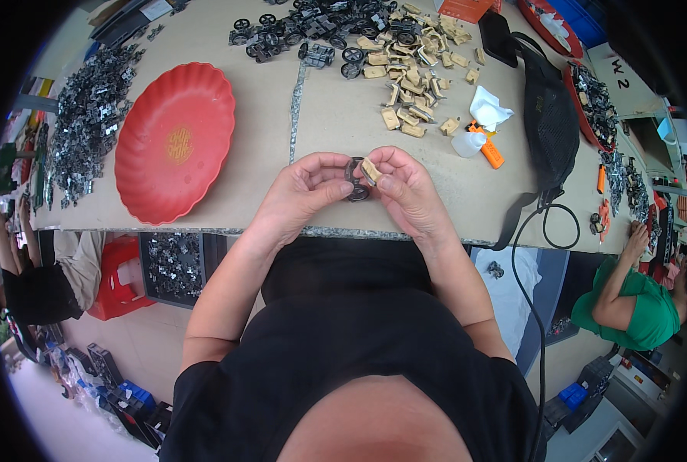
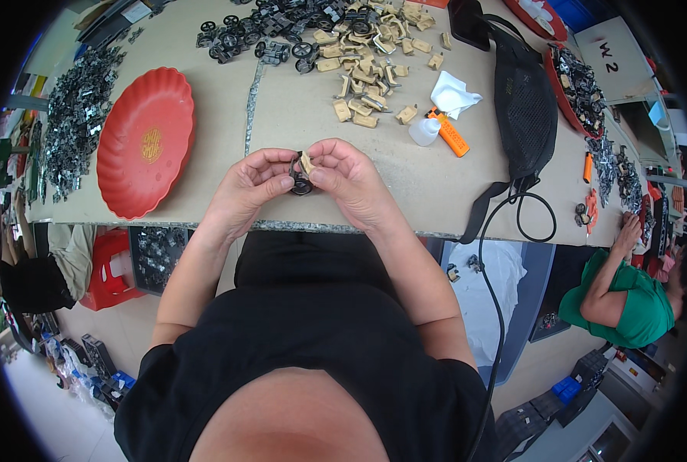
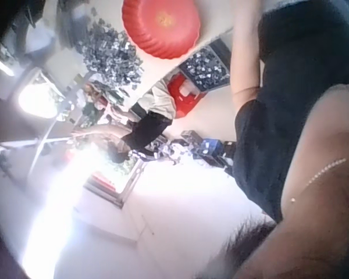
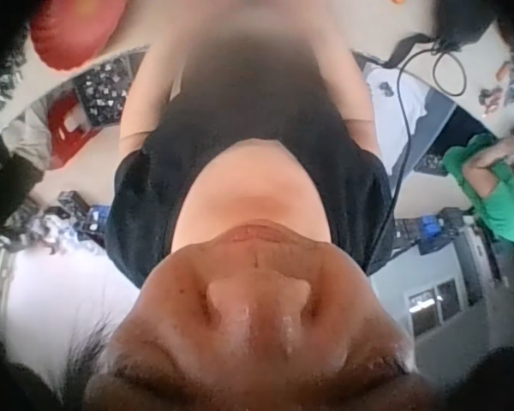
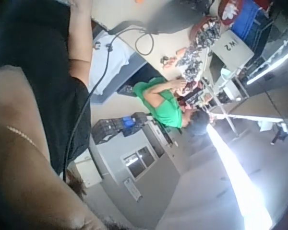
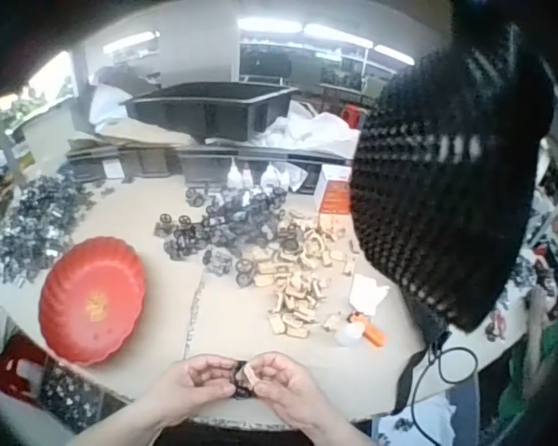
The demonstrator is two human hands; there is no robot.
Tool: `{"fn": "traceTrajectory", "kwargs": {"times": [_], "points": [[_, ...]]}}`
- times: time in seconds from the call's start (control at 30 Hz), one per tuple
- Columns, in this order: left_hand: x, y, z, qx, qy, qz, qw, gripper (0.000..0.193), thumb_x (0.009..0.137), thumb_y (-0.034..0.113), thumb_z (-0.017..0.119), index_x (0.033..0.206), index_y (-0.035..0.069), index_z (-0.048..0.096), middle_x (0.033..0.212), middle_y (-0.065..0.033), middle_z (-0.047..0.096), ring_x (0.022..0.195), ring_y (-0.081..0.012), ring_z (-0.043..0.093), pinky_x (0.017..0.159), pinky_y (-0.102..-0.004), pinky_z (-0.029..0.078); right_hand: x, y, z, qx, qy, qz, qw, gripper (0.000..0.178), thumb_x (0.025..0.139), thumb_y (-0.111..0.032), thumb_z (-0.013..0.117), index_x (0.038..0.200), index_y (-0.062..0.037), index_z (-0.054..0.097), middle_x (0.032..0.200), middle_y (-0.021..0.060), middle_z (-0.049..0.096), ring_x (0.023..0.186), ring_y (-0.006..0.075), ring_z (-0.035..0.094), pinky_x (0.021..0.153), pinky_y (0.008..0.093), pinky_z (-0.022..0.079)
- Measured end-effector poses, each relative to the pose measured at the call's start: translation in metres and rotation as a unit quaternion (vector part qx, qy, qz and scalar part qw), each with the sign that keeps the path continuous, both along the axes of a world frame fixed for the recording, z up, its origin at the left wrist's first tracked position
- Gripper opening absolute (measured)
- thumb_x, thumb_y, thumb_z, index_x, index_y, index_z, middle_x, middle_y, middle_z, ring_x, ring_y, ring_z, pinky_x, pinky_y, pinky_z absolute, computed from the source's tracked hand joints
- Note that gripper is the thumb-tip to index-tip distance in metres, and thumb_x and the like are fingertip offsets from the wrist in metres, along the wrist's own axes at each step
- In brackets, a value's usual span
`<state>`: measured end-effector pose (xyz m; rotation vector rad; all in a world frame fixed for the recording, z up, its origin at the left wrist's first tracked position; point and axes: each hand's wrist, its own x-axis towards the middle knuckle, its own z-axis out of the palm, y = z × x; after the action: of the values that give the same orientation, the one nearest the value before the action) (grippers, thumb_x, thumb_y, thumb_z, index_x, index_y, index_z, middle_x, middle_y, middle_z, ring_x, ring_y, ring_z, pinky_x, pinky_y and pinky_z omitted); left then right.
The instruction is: The recorder is assembling small electronic or plastic components by applying adhesive and fitting parts together at a manufacturing workstation.
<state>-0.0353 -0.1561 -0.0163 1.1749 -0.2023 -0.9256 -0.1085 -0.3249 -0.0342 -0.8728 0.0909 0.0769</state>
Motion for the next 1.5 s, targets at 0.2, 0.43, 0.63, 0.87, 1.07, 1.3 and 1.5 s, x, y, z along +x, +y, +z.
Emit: {"fn": "traceTrajectory", "kwargs": {"times": [0.2, 0.43, 0.63, 0.87, 1.07, 1.3, 1.5], "points": [[-0.005, 0.004, -0.004, -0.051, 0.004, 0.018, 0.999, 0.030, 0.077, -0.002, 0.063, 0.105, 0.001, 0.053, 0.100, -0.0074, 0.059, 0.094, -0.0126, 0.055, 0.085, -0.0259, 0.044, -0.002, -0.004, -0.001, 0.014, 0.001, -0.002, 1.000, 0.041, 0.074, -0.018, 0.070, 0.105, -0.0025, 0.049, 0.099, 0.0100, 0.058, 0.090, 0.0146, 0.056, 0.081, 0.0270, 0.046], [-0.013, -0.001, -0.005, -0.064, -0.030, 0.034, 0.997, 0.032, 0.075, -0.009, 0.061, 0.104, 0.002, 0.052, 0.106, -0.0067, 0.056, 0.099, -0.0135, 0.054, 0.087, -0.0274, 0.045, 0.000, -0.001, -0.002, -0.006, -0.017, -0.027, 0.999, 0.039, 0.073, -0.007, 0.069, 0.106, -0.0006, 0.049, 0.101, 0.0125, 0.058, 0.087, 0.0150, 0.058, 0.080, 0.0275, 0.048], [-0.012, 0.000, -0.016, -0.083, -0.159, 0.103, 0.978, 0.030, 0.078, -0.009, 0.058, 0.106, -0.001, 0.051, 0.110, -0.0093, 0.053, 0.102, -0.0160, 0.054, 0.088, -0.0267, 0.046, 0.001, -0.007, 0.000, 0.000, 0.008, -0.049, 0.999, 0.038, 0.074, -0.005, 0.068, 0.106, 0.0011, 0.050, 0.099, 0.0107, 0.059, 0.083, 0.0144, 0.060, 0.077, 0.0253, 0.050], [-0.007, 0.004, -0.007, -0.083, -0.105, 0.057, 0.989, 0.032, 0.078, -0.009, 0.057, 0.108, -0.002, 0.051, 0.110, -0.0075, 0.048, 0.102, -0.0149, 0.054, 0.087, -0.0272, 0.048, 0.002, -0.012, -0.002, -0.088, 0.027, -0.002, 0.996, 0.039, 0.074, 0.000, 0.067, 0.109, 0.0026, 0.052, 0.096, 0.0094, 0.060, 0.086, 0.0146, 0.060, 0.080, 0.0259, 0.049], [-0.012, -0.002, -0.006, -0.070, -0.157, 0.085, 0.981, 0.031, 0.077, -0.008, 0.059, 0.106, -0.001, 0.053, 0.111, -0.0075, 0.046, 0.099, -0.0148, 0.055, 0.084, -0.0257, 0.049, 0.003, -0.014, 0.000, -0.009, 0.033, 0.014, 0.999, 0.039, 0.073, 0.005, 0.065, 0.110, 0.0020, 0.052, 0.102, 0.0101, 0.057, 0.089, 0.0145, 0.059, 0.081, 0.0262, 0.049], [-0.015, -0.004, -0.012, -0.024, -0.212, 0.100, 0.972, 0.032, 0.077, -0.008, 0.060, 0.107, 0.000, 0.053, 0.116, -0.0078, 0.038, 0.101, -0.0145, 0.053, 0.084, -0.0256, 0.051, 0.004, -0.019, 0.002, -0.009, 0.063, 0.058, 0.996, 0.038, 0.077, 0.000, 0.063, 0.114, 0.0007, 0.051, 0.105, 0.0097, 0.059, 0.091, 0.0145, 0.058, 0.081, 0.0270, 0.048], [-0.016, -0.004, -0.014, -0.018, -0.209, 0.099, 0.973, 0.032, 0.077, -0.008, 0.060, 0.107, 0.001, 0.053, 0.111, -0.0068, 0.039, 0.103, -0.0145, 0.051, 0.087, -0.0263, 0.051, 0.002, -0.018, 0.008, -0.025, 0.085, 0.059, 0.994, 0.038, 0.080, -0.002, 0.061, 0.116, 0.0012, 0.051, 0.103, 0.0098, 0.060, 0.091, 0.0141, 0.059, 0.080, 0.0272, 0.048]]}}
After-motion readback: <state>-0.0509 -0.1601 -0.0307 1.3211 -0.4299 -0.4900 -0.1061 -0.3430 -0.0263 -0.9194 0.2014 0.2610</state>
